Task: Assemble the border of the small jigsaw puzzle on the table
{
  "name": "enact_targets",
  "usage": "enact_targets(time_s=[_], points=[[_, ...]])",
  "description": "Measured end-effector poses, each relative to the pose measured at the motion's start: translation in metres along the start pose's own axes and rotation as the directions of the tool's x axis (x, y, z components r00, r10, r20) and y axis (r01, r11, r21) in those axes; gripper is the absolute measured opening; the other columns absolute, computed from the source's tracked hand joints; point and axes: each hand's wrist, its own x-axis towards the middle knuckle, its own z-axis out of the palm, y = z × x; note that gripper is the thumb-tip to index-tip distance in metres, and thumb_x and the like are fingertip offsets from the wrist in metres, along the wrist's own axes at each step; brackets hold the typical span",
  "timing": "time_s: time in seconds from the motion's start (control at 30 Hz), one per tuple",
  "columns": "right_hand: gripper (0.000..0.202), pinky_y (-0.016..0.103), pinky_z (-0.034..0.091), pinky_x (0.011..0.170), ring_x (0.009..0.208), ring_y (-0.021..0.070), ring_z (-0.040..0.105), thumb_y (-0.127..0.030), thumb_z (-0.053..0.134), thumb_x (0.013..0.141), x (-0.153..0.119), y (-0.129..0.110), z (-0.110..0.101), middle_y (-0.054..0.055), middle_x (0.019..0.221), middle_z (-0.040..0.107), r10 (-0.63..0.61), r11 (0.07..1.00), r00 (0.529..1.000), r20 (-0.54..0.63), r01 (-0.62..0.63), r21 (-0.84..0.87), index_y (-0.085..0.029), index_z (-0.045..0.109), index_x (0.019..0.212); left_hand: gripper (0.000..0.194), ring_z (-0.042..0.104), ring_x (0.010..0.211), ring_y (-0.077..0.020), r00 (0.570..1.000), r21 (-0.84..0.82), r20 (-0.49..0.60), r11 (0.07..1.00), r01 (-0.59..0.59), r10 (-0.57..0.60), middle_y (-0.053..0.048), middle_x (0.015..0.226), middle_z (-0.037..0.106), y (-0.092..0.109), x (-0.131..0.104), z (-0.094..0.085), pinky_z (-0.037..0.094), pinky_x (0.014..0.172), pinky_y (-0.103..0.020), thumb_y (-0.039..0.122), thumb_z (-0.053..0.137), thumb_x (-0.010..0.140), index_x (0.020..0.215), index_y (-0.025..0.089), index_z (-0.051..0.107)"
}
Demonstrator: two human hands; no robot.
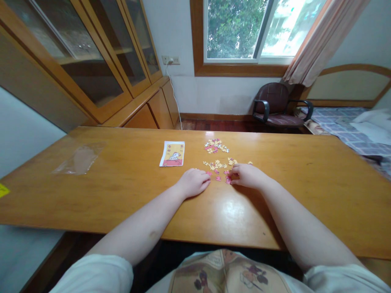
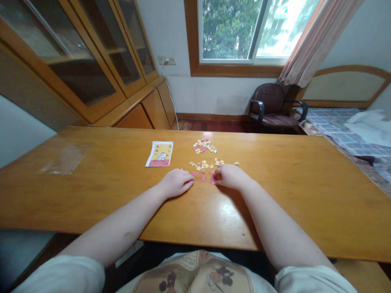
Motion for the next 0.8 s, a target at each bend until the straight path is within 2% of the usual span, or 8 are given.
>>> enact_targets(time_s=[0.17,0.27,0.37,0.53,0.6,0.7,0.8], points=[[0.026,0.026,0.044,0.072,0.085,0.0195,0.063,-0.041,0.062,0.078,0.002,-0.001,0.003,0.005,0.095,0.068,0.022,1.0,1.0,-0.02,-0.023,-0.021,-0.025,0.073,0.096,0.036,0.063,0.089,-0.0203,1.0,-0.009,0.014,1.0,-0.016,0.016,-0.005,0.103,0.069,0.009,0.0,0.005,0.047,0.083,-0.037,0.038,0.043,0.091,0.122,0.029,0.059],[0.027,0.026,0.044,0.071,0.084,0.0195,0.063,-0.042,0.063,0.078,0.001,-0.002,0.002,0.005,0.095,0.068,0.039,0.999,0.999,-0.03,-0.04,-0.03,-0.026,0.073,0.096,0.04,0.063,0.091,-0.0223,0.999,0.014,0.037,1.0,-0.021,0.021,-0.007,0.109,0.067,0.011,-0.001,0.008,0.046,0.085,-0.041,0.041,0.044,0.09,0.127,0.03,0.056],[0.027,0.025,0.044,0.072,0.084,0.0189,0.063,-0.043,0.062,0.079,0.0,-0.004,0.002,0.006,0.097,0.068,0.04,0.999,0.998,-0.058,-0.041,-0.01,-0.024,0.073,0.096,0.04,0.063,0.091,-0.0223,1.0,0.014,0.027,1.0,-0.01,0.01,-0.006,0.108,0.067,0.012,0.0,0.01,0.046,0.086,-0.041,0.041,0.044,0.091,0.126,0.029,0.056],[0.025,0.025,0.044,0.075,0.085,0.0183,0.063,-0.038,0.058,0.082,0.003,-0.01,0.005,0.006,0.096,0.068,0.036,0.999,0.994,-0.098,-0.035,0.007,-0.022,0.073,0.095,0.033,0.062,0.087,-0.0207,0.989,0.004,-0.056,0.99,0.141,-0.14,-0.005,0.094,0.068,0.017,0.006,0.007,0.047,0.079,-0.036,0.035,0.041,0.092,0.115,0.026,0.063],[0.025,0.025,0.044,0.074,0.083,0.0177,0.062,-0.036,0.056,0.083,0.002,-0.01,0.005,0.006,0.095,0.068,0.033,0.999,0.994,-0.1,-0.032,0.015,-0.022,0.073,0.094,0.032,0.061,0.087,-0.0208,0.986,0.005,-0.062,0.987,0.159,-0.158,-0.006,0.092,0.067,0.02,0.01,0.001,0.046,0.077,-0.035,0.034,0.042,0.092,0.114,0.026,0.063],[0.025,0.024,0.043,0.071,0.08,0.0166,0.062,-0.036,0.054,0.085,0.001,-0.006,0.0,0.006,0.095,0.068,0.055,0.998,0.992,-0.112,-0.053,0.024,-0.022,0.073,0.093,0.029,0.061,0.088,-0.0213,0.992,0.004,-0.008,0.992,0.129,-0.129,-0.006,0.093,0.065,0.023,0.018,-0.01,0.046,0.077,-0.034,0.032,0.044,0.091,0.108,0.027,0.066],[0.024,0.023,0.042,0.068,0.077,0.016,0.06,-0.036,0.054,0.084,0.0,0.0,-0.003,0.005,0.092,0.068,0.084,0.996,0.991,-0.107,-0.083,0.015,-0.022,0.073,0.09,0.026,0.061,0.089,-0.0234,0.984,0.026,0.049,0.985,0.171,-0.172,-0.008,0.092,0.064,0.027,0.026,-0.016,0.046,0.077,-0.035,0.032,0.046,0.089,0.097,0.023,0.07]])
